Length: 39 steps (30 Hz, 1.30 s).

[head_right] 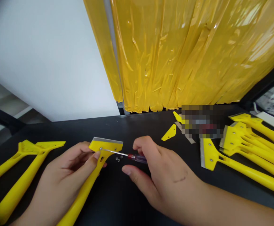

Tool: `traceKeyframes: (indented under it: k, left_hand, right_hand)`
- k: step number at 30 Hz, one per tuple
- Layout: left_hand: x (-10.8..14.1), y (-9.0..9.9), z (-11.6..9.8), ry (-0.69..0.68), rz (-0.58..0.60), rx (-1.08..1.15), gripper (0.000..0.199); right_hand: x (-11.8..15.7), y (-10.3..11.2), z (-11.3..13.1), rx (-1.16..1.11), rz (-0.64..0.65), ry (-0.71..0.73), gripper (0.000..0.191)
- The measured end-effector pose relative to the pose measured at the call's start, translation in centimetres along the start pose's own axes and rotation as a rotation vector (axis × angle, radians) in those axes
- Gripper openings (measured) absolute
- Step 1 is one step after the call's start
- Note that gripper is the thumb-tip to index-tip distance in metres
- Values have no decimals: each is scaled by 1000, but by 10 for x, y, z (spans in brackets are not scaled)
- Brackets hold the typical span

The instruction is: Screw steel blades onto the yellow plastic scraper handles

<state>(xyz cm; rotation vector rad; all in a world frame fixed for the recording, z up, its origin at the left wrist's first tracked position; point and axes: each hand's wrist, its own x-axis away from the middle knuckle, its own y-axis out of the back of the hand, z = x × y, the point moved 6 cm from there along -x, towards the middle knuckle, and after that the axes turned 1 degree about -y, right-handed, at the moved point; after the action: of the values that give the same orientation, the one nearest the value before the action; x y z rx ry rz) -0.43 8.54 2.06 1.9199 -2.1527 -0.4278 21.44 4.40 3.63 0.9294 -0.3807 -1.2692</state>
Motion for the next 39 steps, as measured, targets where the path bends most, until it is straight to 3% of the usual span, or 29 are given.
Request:
traceKeyframes:
  k: [4, 7, 12, 18, 26, 29, 33, 36, 39]
  left_hand:
    - [-1, -1, 3, -2, 14, -2, 18]
    - [1, -1, 5, -4, 33, -7, 20]
    - [4, -2, 9, 14, 55, 16, 18]
    - [3, -3, 5, 9, 46, -17, 19]
    - [2, -2, 5, 21, 20, -7, 23]
    - [2, -2, 9, 34, 12, 32, 23]
    - [4, -3, 11, 36, 13, 96, 22]
    - [5, -4, 12, 38, 31, 124, 22]
    - [4, -5, 12, 42, 34, 135, 22]
  right_hand:
    - [0, -3, -1, 6, 33, 1, 8]
    - [-1, -3, -1, 11, -11, 8, 8]
    - [-2, -8, 2, 18, 1, 97, 10]
    - [-5, -4, -1, -17, -54, 80, 7]
    - [-8, -6, -5, -46, -17, 42, 6]
    - [-20, 21, -23, 69, -166, -49, 9]
    - [-34, 92, -77, 269, -406, -343, 26]
    - [-36, 135, -121, 369, -433, -485, 47]
    - [-37, 148, -158, 446, -392, -538, 32]
